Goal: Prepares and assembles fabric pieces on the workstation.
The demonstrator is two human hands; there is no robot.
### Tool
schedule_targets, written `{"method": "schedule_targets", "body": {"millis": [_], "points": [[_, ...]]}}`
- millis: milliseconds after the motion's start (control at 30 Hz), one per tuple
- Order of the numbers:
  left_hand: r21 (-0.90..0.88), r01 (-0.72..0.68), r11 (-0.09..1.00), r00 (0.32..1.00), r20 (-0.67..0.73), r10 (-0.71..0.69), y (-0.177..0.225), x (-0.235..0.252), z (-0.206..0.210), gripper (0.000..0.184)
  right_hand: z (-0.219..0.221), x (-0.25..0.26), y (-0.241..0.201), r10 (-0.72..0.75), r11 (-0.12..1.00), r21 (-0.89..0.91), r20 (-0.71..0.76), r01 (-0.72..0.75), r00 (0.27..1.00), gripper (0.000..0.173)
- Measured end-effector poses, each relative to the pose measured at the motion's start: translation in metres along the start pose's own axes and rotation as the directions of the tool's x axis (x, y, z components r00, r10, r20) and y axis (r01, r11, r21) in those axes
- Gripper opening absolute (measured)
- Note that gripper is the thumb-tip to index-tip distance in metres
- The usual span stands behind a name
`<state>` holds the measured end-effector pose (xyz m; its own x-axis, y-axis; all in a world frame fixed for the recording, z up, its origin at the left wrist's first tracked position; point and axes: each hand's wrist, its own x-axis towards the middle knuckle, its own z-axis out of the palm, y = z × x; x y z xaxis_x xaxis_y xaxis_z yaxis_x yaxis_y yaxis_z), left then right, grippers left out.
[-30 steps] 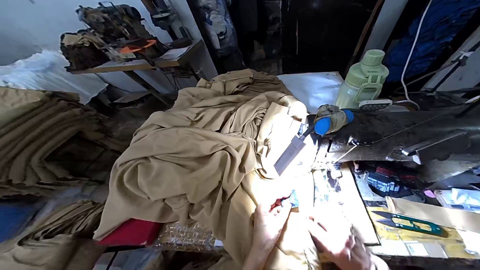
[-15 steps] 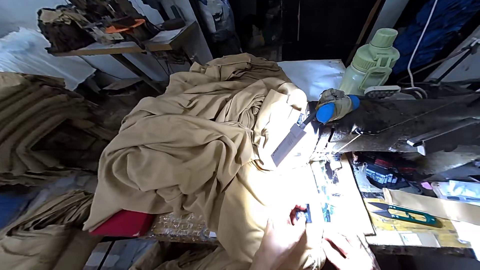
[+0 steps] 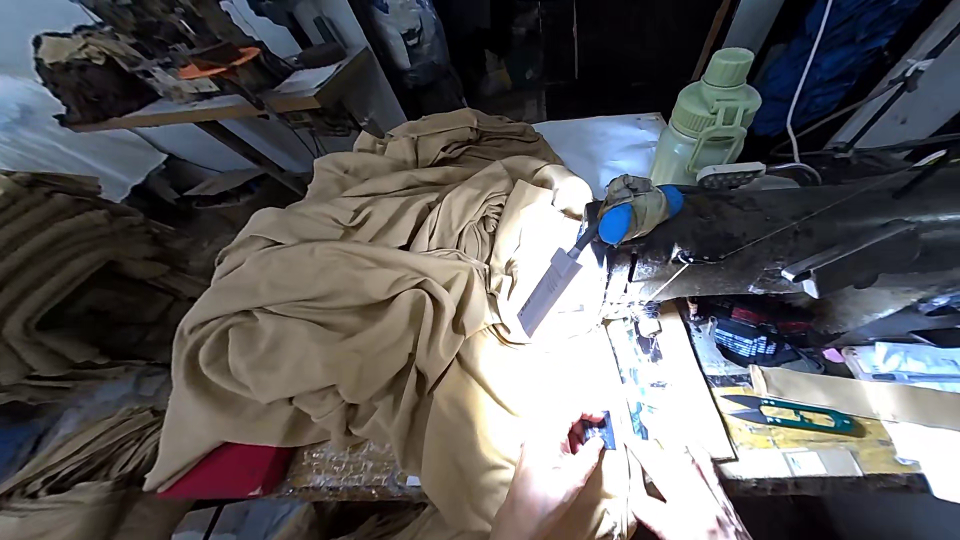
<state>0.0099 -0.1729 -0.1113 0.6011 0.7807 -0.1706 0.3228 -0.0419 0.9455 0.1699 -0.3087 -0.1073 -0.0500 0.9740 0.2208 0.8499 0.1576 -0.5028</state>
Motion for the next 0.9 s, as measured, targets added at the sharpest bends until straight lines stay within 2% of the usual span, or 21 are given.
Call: {"method": "schedule_targets", "body": {"millis": [133,367,567,733,900], "points": [[0.038,0.000,0.999,1.000,-0.011,0.000,0.002,-0.001,0.001,0.024,-0.010,0.009,0.002,-0.015,0.995,0.102,0.120,0.003,0.993,0.027],[0.063,0.007,0.998,1.000,-0.028,-0.006,0.002,-0.002,0.002,0.025,-0.007,0.014,0.003,-0.107,0.994,0.016,0.071,0.106,0.992,0.025],[0.037,-0.008,0.999,0.999,-0.052,0.010,-0.001,0.000,0.003,0.026,-0.004,0.009,-0.001,-0.019,0.999,0.048,0.041,0.017,0.999,0.021],[0.027,0.049,0.998,0.999,0.011,-0.050,0.003,0.005,-0.003,0.026,-0.006,0.007,-0.004,0.004,1.000,0.021,0.014,-0.005,1.000,0.021],[0.040,0.063,0.997,0.997,0.031,-0.064,0.007,0.007,-0.002,0.025,-0.011,0.006,-0.007,0.014,0.997,0.077,0.090,-0.021,0.996,0.025]]}}
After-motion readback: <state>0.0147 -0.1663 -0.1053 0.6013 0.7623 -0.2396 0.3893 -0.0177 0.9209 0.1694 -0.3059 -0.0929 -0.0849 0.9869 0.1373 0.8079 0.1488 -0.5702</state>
